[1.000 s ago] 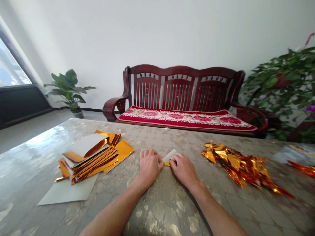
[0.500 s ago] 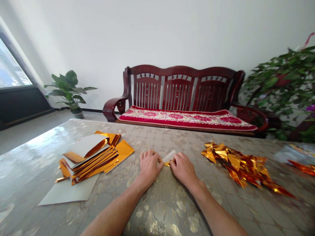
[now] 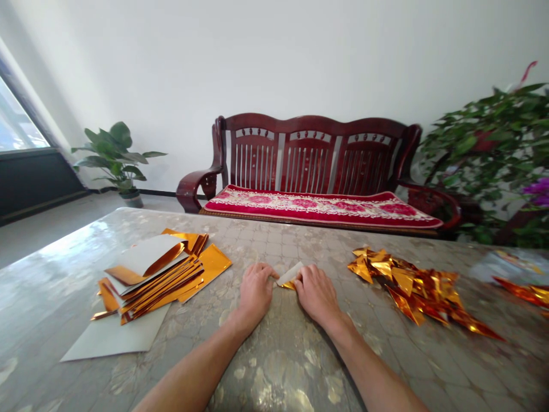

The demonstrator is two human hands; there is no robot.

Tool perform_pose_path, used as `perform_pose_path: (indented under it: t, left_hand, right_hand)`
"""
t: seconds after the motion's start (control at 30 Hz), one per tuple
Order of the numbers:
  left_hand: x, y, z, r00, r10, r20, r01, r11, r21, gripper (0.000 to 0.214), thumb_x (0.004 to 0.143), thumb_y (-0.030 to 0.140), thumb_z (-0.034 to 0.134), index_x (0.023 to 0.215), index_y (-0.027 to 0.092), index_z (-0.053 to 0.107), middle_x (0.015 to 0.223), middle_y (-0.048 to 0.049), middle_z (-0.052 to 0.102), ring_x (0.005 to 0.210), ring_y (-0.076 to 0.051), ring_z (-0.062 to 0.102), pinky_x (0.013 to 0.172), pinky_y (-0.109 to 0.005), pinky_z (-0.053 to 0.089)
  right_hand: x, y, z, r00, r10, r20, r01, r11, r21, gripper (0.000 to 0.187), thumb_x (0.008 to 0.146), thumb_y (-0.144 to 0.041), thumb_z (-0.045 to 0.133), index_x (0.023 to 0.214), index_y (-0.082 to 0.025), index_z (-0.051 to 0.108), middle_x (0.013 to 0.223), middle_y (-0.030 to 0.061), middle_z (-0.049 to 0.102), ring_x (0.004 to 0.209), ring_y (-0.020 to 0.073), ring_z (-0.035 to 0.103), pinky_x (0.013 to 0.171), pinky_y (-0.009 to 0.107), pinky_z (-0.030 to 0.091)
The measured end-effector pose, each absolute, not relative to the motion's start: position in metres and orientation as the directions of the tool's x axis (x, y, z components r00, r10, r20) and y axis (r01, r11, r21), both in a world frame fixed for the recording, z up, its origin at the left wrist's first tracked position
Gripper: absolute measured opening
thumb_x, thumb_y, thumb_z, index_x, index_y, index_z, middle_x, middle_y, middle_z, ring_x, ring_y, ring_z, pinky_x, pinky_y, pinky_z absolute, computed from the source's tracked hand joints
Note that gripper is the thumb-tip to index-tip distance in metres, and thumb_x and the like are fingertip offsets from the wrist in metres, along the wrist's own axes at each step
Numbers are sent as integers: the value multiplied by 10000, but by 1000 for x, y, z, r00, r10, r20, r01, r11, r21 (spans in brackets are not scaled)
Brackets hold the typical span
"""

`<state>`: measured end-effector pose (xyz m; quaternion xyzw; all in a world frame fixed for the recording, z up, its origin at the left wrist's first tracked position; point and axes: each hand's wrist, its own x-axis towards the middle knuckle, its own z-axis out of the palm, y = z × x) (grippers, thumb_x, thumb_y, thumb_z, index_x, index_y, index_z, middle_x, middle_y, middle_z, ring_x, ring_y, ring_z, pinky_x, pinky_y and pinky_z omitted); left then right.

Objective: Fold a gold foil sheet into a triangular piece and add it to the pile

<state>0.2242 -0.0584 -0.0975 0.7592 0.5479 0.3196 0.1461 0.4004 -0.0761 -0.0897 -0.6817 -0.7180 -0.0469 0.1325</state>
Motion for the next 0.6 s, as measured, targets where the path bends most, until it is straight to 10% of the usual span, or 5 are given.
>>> perform_pose_path:
  t: [0.23,0.6]
  left_hand:
    - [230,-73,-92,570,713,408,622,-699,352,347,878,48,456,1003,240,718,1141,-42,660,1144,-201,518,1022,-308,403]
    - [222,-77,-91,574,784,238,711,-621,330,344,907,94,465,1094,274,691,1046,-24,673,998,-189,581,886,-289,440]
  right_hand:
    - [401,-77,-92,-48,962,267,991,79,-105,72,932,-262,529,921,-208,575,970,59,589,906,221,534,735,308,330]
    - [404,-77,-91,-76,956,285,990,105,-90,71,944,-273,534,930,-213,570,977,54,597,930,225,526,768,320,329]
